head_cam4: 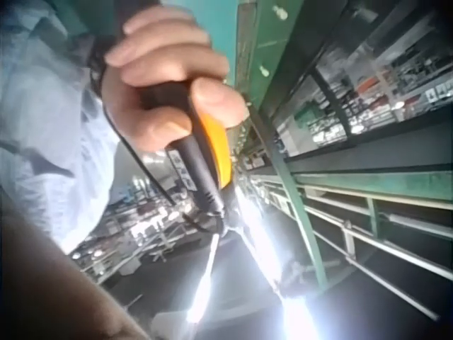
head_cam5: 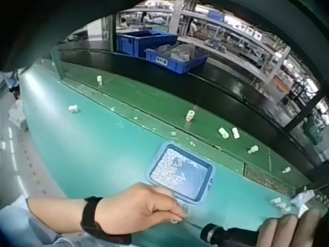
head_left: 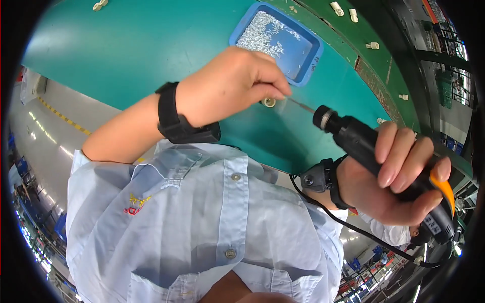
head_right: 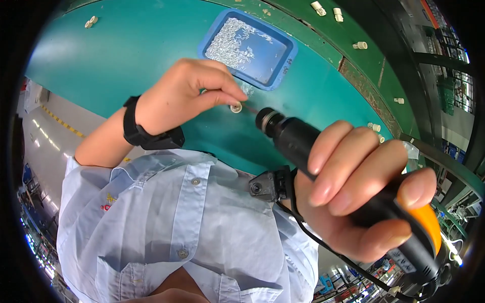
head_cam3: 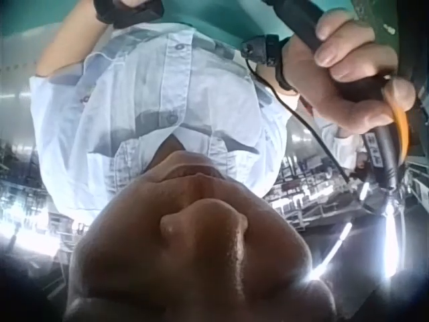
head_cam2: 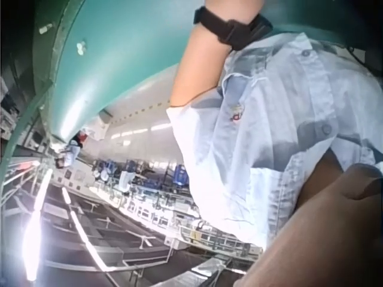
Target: The person picks up a white plastic component and a metal pin from a blue tray, inserts the pin into the component, and drives it in using a power screwdriver. This process is repeated for several components, which are then placed back onto the green work surface.
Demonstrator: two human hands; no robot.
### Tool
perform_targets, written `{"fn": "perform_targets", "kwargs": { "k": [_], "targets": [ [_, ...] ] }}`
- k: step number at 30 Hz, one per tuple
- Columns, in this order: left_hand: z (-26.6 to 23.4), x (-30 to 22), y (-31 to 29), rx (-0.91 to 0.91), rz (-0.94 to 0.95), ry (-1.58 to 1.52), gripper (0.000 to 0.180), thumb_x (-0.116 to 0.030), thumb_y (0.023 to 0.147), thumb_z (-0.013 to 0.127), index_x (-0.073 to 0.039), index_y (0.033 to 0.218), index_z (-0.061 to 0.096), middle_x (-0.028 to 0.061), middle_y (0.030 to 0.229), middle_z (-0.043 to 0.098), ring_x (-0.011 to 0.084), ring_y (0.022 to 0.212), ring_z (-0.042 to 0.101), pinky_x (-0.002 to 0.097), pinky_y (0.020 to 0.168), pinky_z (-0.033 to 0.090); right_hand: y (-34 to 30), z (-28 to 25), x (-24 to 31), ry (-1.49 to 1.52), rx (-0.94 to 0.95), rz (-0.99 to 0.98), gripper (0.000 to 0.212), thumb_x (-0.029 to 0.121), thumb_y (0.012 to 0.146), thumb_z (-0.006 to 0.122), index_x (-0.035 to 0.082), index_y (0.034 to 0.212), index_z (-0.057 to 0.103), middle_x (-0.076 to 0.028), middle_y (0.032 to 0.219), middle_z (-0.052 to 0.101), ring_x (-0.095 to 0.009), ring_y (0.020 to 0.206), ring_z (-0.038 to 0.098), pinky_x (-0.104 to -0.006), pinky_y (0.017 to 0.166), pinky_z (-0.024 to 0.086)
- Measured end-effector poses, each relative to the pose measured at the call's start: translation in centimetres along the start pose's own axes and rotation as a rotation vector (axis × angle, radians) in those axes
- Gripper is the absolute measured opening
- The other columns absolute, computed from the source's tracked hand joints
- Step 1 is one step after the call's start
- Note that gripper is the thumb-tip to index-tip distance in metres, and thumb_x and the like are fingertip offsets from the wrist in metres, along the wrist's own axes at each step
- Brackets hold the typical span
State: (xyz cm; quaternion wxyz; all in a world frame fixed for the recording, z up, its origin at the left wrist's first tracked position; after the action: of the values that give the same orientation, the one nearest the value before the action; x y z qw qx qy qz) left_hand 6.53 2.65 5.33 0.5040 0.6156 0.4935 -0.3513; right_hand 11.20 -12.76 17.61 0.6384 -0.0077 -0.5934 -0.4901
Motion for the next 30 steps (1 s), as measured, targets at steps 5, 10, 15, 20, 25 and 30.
{"fn": "perform_targets", "kwargs": {
  "k": [5,10,15,20,25,30],
  "targets": [
    [0.2,0.1,-1.7,-0.058,-0.077,0.097,0.012,-0.003,0.069,0.072,-0.007,0.078,0.067,0.0018,0.079,0.058,0.0162,0.081,0.053,0.0283,0.073,0.043,-0.3,1.2,-1.0,0.04,0.14,0.044,0.03,0.032,0.089,0.05,0.008,0.106,0.05,0.0,0.066,0.047,-0.01,0.054,0.047,-0.0244,0.053,0.034],
    [0.1,-0.3,-1.9,-0.077,-0.049,0.13,0.013,-0.008,0.064,0.076,-0.009,0.073,0.066,-0.0018,0.077,0.055,0.0171,0.083,0.05,0.0296,0.078,0.039,-0.5,1.4,-1.6,0.014,0.154,0.046,0.03,0.033,0.089,0.05,0.009,0.106,0.05,0.0,0.065,0.047,-0.01,0.053,0.047,-0.0244,0.051,0.034],
    [0.1,-0.6,-2.3,-0.103,-0.053,0.221,0.013,-0.007,0.064,0.076,-0.01,0.071,0.065,-0.0024,0.077,0.056,0.017,0.082,0.05,0.029,0.077,0.039,-0.9,1.9,-1.7,-0.033,0.146,0.043,0.03,0.034,0.089,0.05,0.01,0.106,0.05,0.001,0.065,0.047,-0.009,0.053,0.047,-0.0245,0.051,0.034],
    [0.3,-0.5,-2.3,-0.094,-0.079,0.254,0.014,-0.009,0.062,0.077,-0.01,0.07,0.065,-0.0024,0.078,0.056,0.0169,0.083,0.051,0.0296,0.078,0.038,-0.7,1.9,-1.9,-0.038,0.154,0.062,0.03,0.035,0.09,0.05,0.01,0.107,0.049,0.001,0.064,0.045,-0.009,0.052,0.045,-0.0245,0.051,0.033],
    [1.2,-0.9,-1.9,-0.124,0.073,0.3,0.017,-0.018,0.063,0.076,-0.012,0.076,0.066,-0.0022,0.08,0.056,0.0193,0.084,0.049,0.0338,0.083,0.034,-0.4,1.7,-2.2,-0.114,0.133,0.08,0.03,0.035,0.091,0.047,0.009,0.107,0.049,0.001,0.062,0.044,-0.009,0.05,0.043,-0.0252,0.05,0.033],
    [1.9,0.7,-1.3,-0.087,0.019,0.552,0.02,-0.015,0.063,0.075,-0.011,0.08,0.067,-0.0018,0.077,0.058,0.0192,0.088,0.051,0.0341,0.082,0.034,-0.6,0.3,-3.5,-0.141,0.091,0.04,0.033,0.033,0.092,0.041,0.006,0.109,0.049,0.0,0.059,0.039,-0.011,0.048,0.041,-0.0267,0.048,0.032]
  ]
}}
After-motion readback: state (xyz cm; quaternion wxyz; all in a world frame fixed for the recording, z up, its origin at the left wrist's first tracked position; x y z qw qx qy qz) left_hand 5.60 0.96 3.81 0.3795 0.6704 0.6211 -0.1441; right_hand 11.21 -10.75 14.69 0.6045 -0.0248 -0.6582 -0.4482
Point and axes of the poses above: each hand's wrist, its own y-axis towards the middle knuckle, its own z-axis out of the palm, x = y × z, the point moved 6 cm from there along y, towards the middle knuckle
